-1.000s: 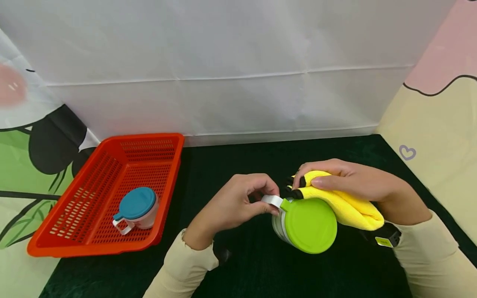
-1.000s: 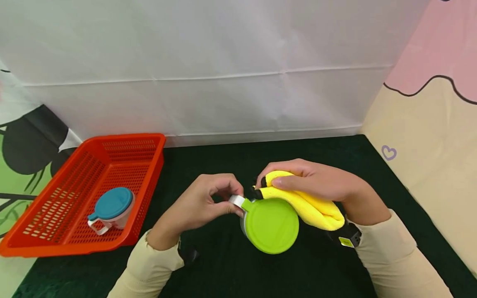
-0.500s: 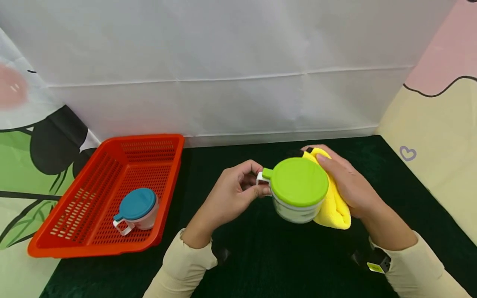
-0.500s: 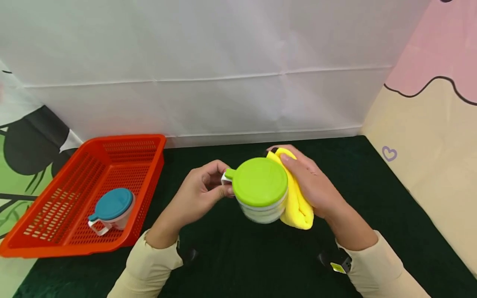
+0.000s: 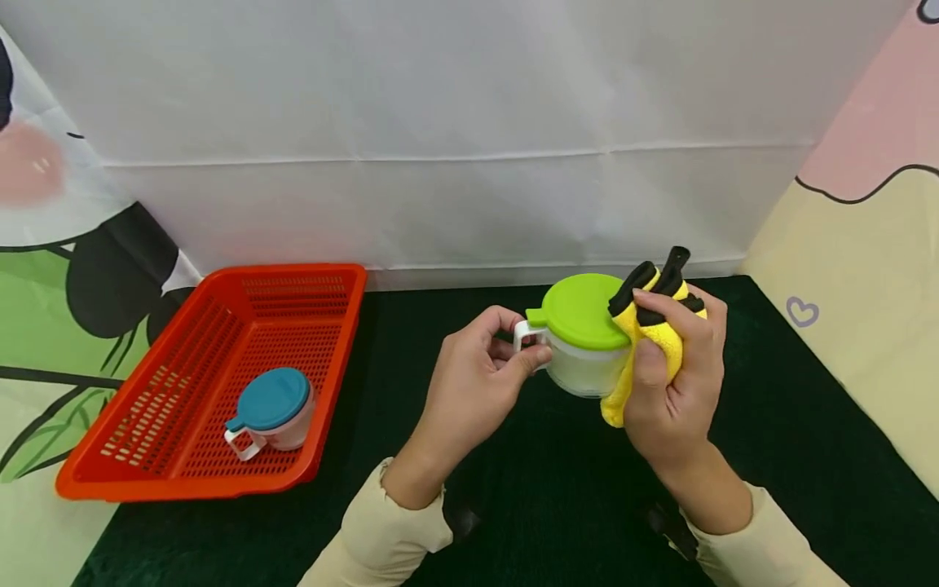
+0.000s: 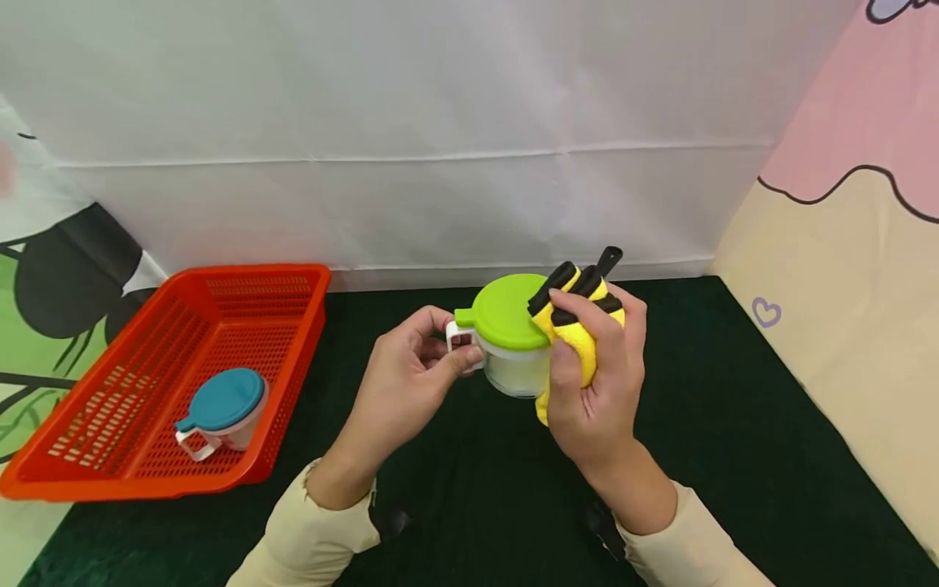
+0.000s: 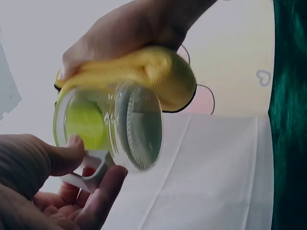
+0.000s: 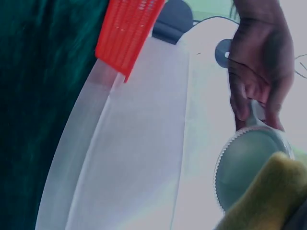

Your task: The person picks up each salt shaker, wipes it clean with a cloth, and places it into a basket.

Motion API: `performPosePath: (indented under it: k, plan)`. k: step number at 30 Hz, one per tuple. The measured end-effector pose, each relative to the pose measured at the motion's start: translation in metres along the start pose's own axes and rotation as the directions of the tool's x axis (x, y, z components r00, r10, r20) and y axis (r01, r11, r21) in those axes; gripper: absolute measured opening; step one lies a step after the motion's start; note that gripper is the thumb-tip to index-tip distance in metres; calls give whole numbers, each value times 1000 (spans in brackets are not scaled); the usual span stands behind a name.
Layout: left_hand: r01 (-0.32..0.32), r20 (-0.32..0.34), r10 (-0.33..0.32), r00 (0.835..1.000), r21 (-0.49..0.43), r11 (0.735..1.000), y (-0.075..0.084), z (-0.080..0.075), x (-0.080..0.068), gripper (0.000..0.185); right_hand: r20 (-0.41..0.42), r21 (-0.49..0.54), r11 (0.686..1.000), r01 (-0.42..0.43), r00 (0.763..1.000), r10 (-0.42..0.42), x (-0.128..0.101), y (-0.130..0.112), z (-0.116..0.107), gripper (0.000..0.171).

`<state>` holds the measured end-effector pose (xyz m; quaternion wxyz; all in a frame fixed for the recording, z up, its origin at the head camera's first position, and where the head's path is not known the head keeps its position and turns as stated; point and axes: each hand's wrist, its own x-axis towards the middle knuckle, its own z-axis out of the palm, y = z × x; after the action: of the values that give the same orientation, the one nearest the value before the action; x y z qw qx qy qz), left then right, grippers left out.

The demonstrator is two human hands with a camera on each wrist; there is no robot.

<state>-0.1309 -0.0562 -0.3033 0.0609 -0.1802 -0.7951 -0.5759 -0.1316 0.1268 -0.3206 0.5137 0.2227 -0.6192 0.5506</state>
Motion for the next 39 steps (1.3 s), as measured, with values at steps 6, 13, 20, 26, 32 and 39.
performPosePath:
  k: [6, 13, 20, 26, 32, 39]
  plan:
    - [-21, -56, 23, 998, 44, 999, 4, 10, 0, 24, -40, -133, 981, 142, 988, -148, -9, 5, 9, 47]
    - [-9, -69, 11, 998, 41, 999, 2, 11, 5, 22, 141, -355, 870, 342, 940, -312, -29, 21, 4, 29]
    - [8, -32, -8, 999, -11, 1000, 1, 1, 11, 18, 302, -353, 852, 387, 909, -288, -46, 41, -12, 22]
    - [-10, 91, 6, 996, 37, 999, 1, -5, 11, 15, 174, -141, 988, 70, 984, -45, -33, 42, -18, 43]
    - [-138, 176, 124, 977, 70, 988, -4, -16, 10, 17, 346, 151, 896, -417, 872, 347, 3, 29, -37, 41]
    - [-215, 222, 179, 959, 149, 965, -12, -11, 10, 23, 632, 78, 747, -660, 612, 475, 40, 28, -56, 38]
